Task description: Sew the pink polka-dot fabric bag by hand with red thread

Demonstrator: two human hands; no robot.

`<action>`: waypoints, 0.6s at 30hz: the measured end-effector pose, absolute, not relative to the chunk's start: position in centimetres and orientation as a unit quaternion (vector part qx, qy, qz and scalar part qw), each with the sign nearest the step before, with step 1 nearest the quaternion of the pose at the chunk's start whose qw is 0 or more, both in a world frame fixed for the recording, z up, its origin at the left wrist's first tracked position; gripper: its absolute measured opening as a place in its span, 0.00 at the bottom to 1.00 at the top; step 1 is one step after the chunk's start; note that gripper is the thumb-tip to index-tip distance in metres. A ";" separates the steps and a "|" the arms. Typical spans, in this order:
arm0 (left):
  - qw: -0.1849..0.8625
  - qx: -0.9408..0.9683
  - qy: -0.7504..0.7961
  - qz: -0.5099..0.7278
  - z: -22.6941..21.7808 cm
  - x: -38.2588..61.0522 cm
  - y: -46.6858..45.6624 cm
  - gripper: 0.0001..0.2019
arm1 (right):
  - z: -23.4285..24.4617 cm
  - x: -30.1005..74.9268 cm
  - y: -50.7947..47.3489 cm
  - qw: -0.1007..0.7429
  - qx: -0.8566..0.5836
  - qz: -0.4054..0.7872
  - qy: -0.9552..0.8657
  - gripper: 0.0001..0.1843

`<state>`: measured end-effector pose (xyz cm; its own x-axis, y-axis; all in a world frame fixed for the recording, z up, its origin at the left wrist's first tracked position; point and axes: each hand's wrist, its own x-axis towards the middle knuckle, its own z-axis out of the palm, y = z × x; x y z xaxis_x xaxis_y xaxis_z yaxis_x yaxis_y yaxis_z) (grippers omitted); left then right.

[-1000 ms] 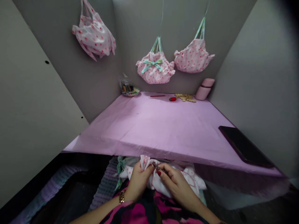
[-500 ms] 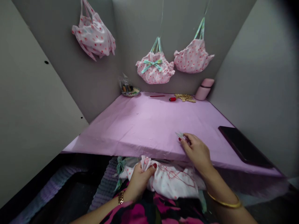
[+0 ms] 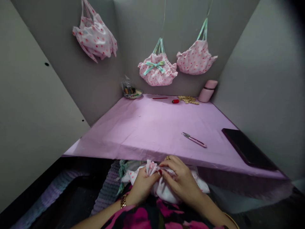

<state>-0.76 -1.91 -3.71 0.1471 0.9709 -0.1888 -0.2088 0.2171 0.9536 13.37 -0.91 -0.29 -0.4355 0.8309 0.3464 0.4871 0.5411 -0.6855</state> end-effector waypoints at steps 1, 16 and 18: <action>0.626 0.425 0.458 0.467 -3.7 -0.7 -1.9 0.08 | -0.2 13.4 -0.8 0.334 -0.408 0.249 -0.812 0.07; 0.650 0.408 0.451 0.455 -3.6 -0.6 -2.0 0.08 | -0.4 16.2 0.4 0.422 -0.511 0.240 -0.709 0.07; 0.660 0.388 0.449 0.461 -3.8 -0.6 -2.0 0.08 | -0.6 17.2 0.5 0.436 -0.534 0.175 -0.703 0.06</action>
